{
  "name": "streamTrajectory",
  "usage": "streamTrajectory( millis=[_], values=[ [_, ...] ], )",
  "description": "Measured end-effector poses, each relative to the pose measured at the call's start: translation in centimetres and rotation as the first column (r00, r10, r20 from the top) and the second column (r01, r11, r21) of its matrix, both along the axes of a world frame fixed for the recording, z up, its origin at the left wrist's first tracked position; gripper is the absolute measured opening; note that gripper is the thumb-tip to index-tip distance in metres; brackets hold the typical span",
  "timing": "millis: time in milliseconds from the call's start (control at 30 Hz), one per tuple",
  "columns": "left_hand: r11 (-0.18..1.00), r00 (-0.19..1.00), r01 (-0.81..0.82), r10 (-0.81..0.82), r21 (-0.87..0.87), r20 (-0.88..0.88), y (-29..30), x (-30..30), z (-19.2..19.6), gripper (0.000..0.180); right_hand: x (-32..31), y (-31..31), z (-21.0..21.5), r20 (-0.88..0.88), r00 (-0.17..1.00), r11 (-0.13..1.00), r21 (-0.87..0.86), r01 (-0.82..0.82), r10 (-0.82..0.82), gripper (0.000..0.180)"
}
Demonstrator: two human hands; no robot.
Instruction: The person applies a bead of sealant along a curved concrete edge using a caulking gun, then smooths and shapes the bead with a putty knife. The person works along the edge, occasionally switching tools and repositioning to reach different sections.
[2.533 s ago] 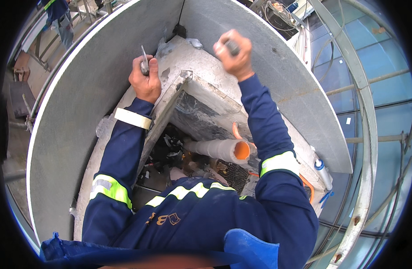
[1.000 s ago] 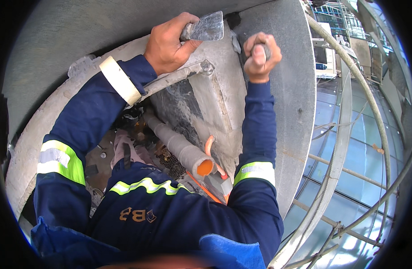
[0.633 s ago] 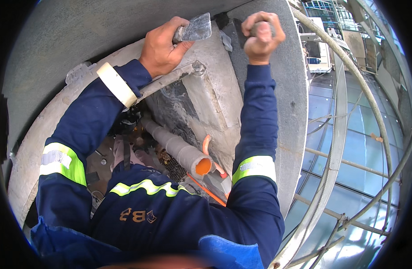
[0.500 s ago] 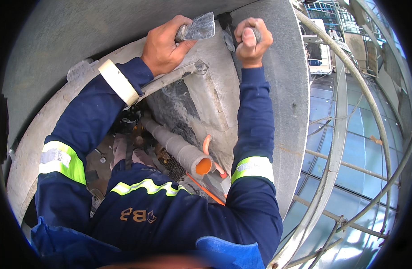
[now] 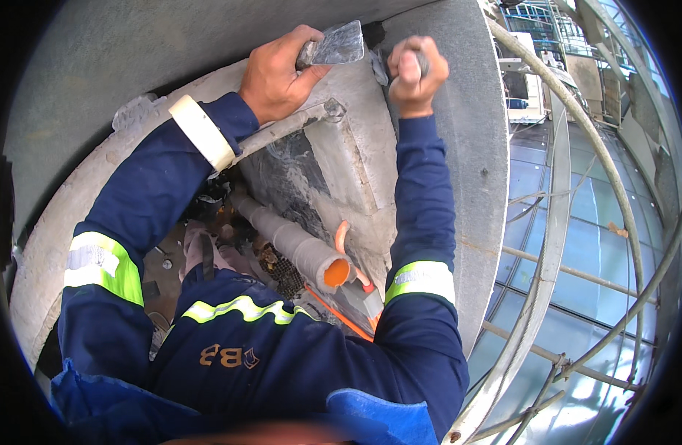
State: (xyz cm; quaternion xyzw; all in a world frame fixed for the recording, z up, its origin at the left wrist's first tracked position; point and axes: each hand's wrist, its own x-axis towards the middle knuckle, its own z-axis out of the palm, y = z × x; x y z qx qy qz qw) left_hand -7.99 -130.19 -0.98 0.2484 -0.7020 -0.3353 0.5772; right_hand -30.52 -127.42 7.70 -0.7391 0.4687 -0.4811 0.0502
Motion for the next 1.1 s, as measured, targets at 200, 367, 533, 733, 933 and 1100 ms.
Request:
streamTrajectory(
  millis=[200, 367, 533, 733, 933, 1100],
  values=[
    [0.997, 0.999, -0.048, 0.047, -0.053, -0.014, 0.0, -0.2, 0.4, 0.037, 0.1, 2.3, 0.9, 0.044, 0.998, 0.998, 0.023, -0.052, 0.051, 0.050],
    [1.000, 1.000, 0.014, -0.014, 0.024, 0.007, 0.1, -0.3, 0.3, 0.037, -0.5, -1.0, 1.6, 0.088, 0.995, 0.999, -0.015, 0.043, -0.041, 0.054],
    [1.000, 1.000, -0.017, 0.017, 0.004, -0.010, 0.1, 0.1, 0.3, 0.038, -0.9, 2.1, -0.9, 0.218, 0.975, 0.995, 0.085, -0.053, 0.033, 0.058],
    [1.000, 1.000, -0.001, 0.001, -0.004, 0.030, 0.1, 0.0, 0.7, 0.037, -1.3, 0.8, 0.8, 0.277, 0.955, 0.992, 0.033, -0.118, 0.105, 0.053],
    [1.000, 1.000, 0.006, -0.006, 0.012, 0.025, 0.0, -0.1, 0.4, 0.038, -1.3, -1.7, -0.5, 0.259, 0.965, 0.999, 0.032, -0.040, 0.031, 0.054],
    [0.999, 1.000, 0.018, -0.018, 0.033, 0.004, 0.0, -0.1, 0.6, 0.035, -3.2, 2.6, -0.4, 0.366, 0.930, 0.983, 0.173, -0.054, -0.014, 0.053]
  ],
)
